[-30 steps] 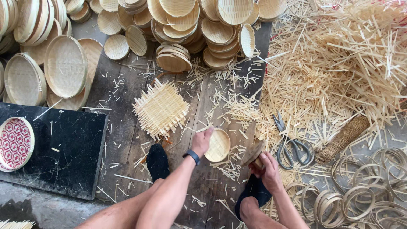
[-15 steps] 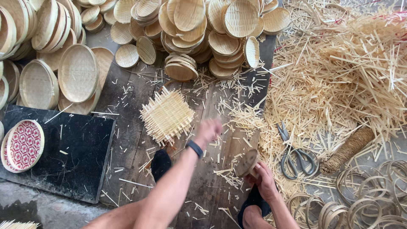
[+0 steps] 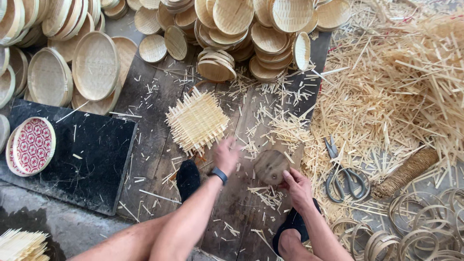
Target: The person weaves a bamboo base for a basket and trims excess bamboo strips using shears.
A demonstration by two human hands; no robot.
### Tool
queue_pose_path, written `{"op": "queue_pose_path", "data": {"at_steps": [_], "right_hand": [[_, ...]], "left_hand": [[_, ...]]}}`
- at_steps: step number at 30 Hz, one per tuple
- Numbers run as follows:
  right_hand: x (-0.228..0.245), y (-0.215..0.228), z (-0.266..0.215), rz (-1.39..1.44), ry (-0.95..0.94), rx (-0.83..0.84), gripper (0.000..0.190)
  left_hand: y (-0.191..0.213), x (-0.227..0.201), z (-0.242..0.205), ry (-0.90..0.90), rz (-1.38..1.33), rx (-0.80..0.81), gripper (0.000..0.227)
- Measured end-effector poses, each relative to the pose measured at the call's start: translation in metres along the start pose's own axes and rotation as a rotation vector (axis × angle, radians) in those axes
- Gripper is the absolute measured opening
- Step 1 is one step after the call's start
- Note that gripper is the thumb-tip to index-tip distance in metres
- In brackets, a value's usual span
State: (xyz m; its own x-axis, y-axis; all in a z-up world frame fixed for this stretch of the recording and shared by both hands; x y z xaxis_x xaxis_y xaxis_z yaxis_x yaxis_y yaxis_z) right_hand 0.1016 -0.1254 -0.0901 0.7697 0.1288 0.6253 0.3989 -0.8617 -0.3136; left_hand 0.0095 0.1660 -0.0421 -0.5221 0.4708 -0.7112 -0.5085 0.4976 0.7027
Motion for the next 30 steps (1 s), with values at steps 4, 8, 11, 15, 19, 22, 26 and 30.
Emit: {"op": "queue_pose_path", "data": {"at_steps": [4, 8, 11, 15, 19, 22, 26, 30], "right_hand": [[-0.010, 0.012, 0.001, 0.002, -0.042, -0.066, 0.032], [-0.019, 0.020, -0.001, -0.013, -0.068, -0.087, 0.032], [-0.026, 0.024, -0.002, -0.008, -0.073, -0.086, 0.033], [-0.030, 0.028, -0.003, -0.004, -0.085, -0.075, 0.033], [-0.032, 0.029, -0.003, 0.007, -0.084, -0.074, 0.032], [-0.033, 0.031, -0.001, -0.006, -0.076, -0.079, 0.033], [-0.036, 0.032, -0.001, 0.003, -0.075, -0.064, 0.032], [-0.037, 0.034, 0.000, 0.016, -0.071, -0.045, 0.032]], "left_hand": [[0.078, 0.025, 0.049, 0.079, 0.479, 0.041, 0.072], [0.098, 0.036, 0.056, -0.118, 0.522, 0.161, 0.070], [0.090, 0.061, 0.058, -0.133, 0.429, 0.197, 0.050], [0.095, 0.087, 0.064, -0.106, 0.282, 0.228, 0.027], [0.116, 0.097, 0.064, -0.063, 0.283, 0.187, 0.019], [0.125, 0.078, 0.062, -0.138, 0.397, 0.211, 0.017], [0.115, 0.042, 0.056, -0.350, 0.441, 0.150, 0.058], [0.099, 0.055, 0.056, -0.288, 0.500, 0.163, 0.052]]}}
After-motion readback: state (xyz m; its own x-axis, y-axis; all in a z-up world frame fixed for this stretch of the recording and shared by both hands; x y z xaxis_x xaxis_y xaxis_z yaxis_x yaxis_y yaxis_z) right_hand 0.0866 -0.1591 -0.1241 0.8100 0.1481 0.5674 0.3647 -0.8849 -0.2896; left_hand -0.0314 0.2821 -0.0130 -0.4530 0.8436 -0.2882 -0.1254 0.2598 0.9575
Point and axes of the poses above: each hand's wrist, its own z-axis towards the middle knuckle, its own y-axis out of the back of the hand, x = y × z, the point moved 7 cm from there along z, towards the middle knuckle, and after that the axes turned 8 degrees about -y, right-handed, at the moved point
